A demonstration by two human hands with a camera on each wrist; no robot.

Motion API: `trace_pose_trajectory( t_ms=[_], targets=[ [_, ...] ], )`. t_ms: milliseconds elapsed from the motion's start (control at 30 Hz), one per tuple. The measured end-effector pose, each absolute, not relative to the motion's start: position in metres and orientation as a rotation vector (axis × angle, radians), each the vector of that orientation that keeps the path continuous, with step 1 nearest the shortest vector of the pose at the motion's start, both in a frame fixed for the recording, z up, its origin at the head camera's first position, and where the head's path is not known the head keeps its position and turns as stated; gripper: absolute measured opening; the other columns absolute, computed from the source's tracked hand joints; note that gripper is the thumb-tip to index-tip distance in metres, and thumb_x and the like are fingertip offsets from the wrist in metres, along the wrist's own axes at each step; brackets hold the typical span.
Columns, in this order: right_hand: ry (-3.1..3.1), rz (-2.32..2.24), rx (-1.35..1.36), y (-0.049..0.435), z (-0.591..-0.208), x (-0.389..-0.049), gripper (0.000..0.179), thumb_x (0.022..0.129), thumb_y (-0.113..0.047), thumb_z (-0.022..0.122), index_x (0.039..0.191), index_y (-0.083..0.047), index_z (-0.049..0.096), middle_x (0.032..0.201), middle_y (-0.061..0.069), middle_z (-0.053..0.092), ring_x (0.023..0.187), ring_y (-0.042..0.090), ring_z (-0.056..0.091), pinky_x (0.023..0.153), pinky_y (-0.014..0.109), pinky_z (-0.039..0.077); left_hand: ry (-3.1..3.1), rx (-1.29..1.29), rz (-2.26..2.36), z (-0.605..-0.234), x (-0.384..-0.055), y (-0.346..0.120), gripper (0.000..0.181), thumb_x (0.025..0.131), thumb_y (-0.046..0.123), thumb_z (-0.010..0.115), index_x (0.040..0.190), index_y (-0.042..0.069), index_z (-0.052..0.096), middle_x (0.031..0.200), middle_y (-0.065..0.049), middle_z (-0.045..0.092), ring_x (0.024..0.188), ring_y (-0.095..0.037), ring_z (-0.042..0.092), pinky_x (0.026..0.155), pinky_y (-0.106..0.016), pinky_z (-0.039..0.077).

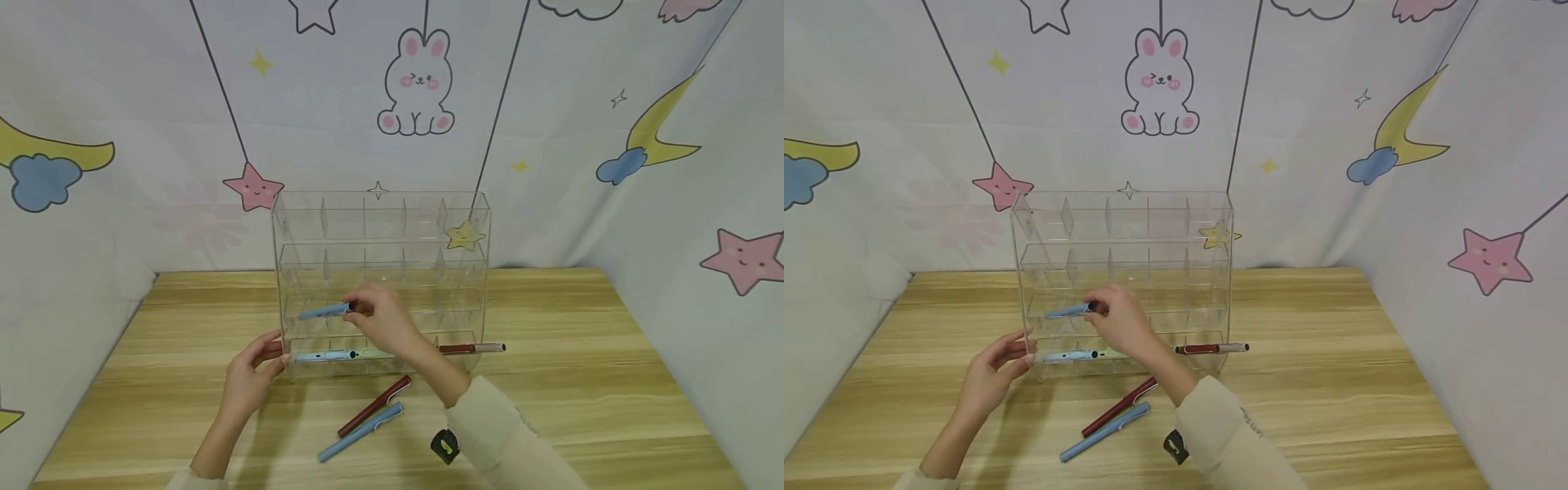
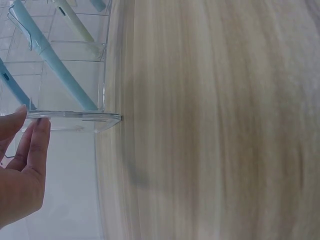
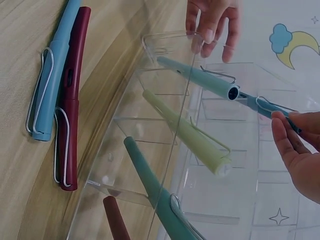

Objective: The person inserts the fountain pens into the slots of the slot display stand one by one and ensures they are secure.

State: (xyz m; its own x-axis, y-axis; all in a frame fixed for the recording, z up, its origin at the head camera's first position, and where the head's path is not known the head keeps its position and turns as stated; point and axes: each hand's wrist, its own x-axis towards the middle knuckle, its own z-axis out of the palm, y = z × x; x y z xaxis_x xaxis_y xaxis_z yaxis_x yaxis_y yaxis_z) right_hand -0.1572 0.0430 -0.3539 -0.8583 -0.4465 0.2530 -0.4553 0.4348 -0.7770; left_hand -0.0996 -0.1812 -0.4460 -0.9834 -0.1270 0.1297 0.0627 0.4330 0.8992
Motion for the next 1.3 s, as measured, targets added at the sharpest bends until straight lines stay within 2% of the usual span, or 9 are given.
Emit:
trace_pose_trajectory(
  t_ms=[267,467,933,1300],
  targets=[
    [-2.643,1.496,0.860,0.043,-0.358,-0.157,0.025,0.082,0.001,0.066,0.107,0.001,0.064,0.094,0.008,0.060,0.082,0.018,0.062,0.068,0.016,0.050,-2.498,0.058,-1.605,-0.446,-0.099,-0.181,0.042,0.082,-0.005,0.063,0.122,-0.002,0.053,0.105,-0.020,0.060,0.088,0.000,0.055,0.070,-0.015,0.051],
    [-2.603,1.524,0.878,0.044,-0.363,-0.158,0.023,0.082,0.001,0.065,0.106,0.000,0.065,0.092,0.008,0.061,0.079,0.018,0.061,0.066,0.016,0.050,-2.500,0.074,-1.614,-0.446,-0.099,-0.181,0.042,0.082,-0.006,0.063,0.123,-0.002,0.053,0.105,-0.020,0.060,0.087,0.002,0.054,0.069,-0.015,0.051],
    [-2.591,1.545,0.837,0.044,-0.369,-0.160,0.018,0.085,-0.005,0.063,0.103,0.001,0.064,0.080,0.005,0.062,0.066,0.010,0.056,0.056,0.018,0.048,-2.487,0.067,-1.632,-0.446,-0.099,-0.181,0.041,0.082,-0.006,0.063,0.122,-0.002,0.053,0.105,-0.021,0.060,0.087,0.003,0.054,0.069,-0.016,0.052],
    [-2.638,1.607,0.888,0.053,-0.366,-0.160,0.029,0.086,-0.011,0.065,0.113,-0.001,0.061,0.099,0.006,0.063,0.082,0.014,0.059,0.069,0.020,0.051,-2.483,0.061,-1.631,-0.446,-0.099,-0.181,0.041,0.082,-0.007,0.062,0.122,-0.003,0.053,0.105,-0.021,0.060,0.086,0.004,0.054,0.070,-0.015,0.051]
  ],
)
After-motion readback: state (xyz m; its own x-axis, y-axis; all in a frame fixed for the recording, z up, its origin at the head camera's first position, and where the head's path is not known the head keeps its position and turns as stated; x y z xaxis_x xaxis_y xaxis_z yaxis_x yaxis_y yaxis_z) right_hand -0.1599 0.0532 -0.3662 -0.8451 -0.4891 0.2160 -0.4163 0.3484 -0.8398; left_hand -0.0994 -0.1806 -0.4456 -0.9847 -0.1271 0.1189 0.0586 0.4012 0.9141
